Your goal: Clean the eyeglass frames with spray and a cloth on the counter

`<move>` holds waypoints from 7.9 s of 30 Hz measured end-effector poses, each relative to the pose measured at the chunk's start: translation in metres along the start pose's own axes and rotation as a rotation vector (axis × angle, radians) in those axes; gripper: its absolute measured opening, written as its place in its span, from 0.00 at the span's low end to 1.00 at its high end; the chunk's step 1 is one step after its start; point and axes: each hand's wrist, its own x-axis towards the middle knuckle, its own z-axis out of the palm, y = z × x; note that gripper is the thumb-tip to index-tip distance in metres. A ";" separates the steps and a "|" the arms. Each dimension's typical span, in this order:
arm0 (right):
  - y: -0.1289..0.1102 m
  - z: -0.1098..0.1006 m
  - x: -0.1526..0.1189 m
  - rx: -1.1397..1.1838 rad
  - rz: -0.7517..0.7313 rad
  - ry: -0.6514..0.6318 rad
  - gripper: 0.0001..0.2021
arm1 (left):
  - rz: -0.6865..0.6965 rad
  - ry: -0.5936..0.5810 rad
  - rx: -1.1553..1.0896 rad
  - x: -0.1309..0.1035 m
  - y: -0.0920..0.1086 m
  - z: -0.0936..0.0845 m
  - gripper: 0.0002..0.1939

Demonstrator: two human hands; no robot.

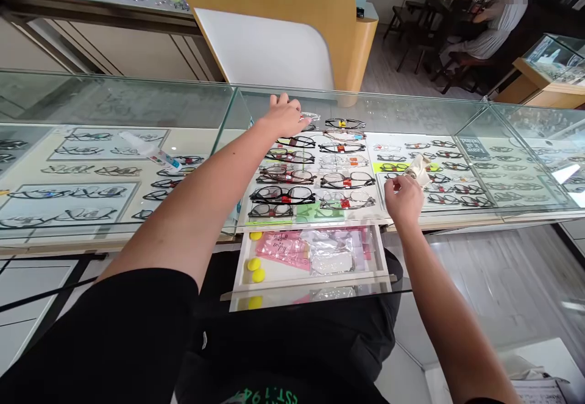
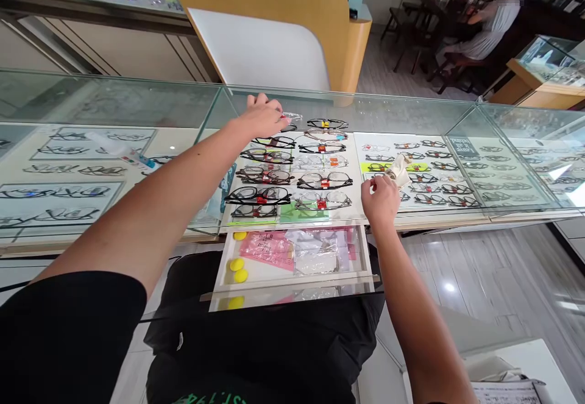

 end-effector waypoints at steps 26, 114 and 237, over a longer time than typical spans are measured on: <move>-0.002 -0.030 0.054 -0.089 0.084 -0.615 0.17 | 0.107 0.157 -0.129 -0.270 0.005 -0.091 0.35; -0.142 -0.116 0.078 -0.125 -0.706 -0.470 0.19 | -0.286 0.468 -0.826 -0.092 -0.102 0.038 0.09; -0.113 -0.005 0.106 -0.229 -0.787 -0.544 0.04 | -0.340 0.315 -0.583 -0.086 -0.110 0.037 0.10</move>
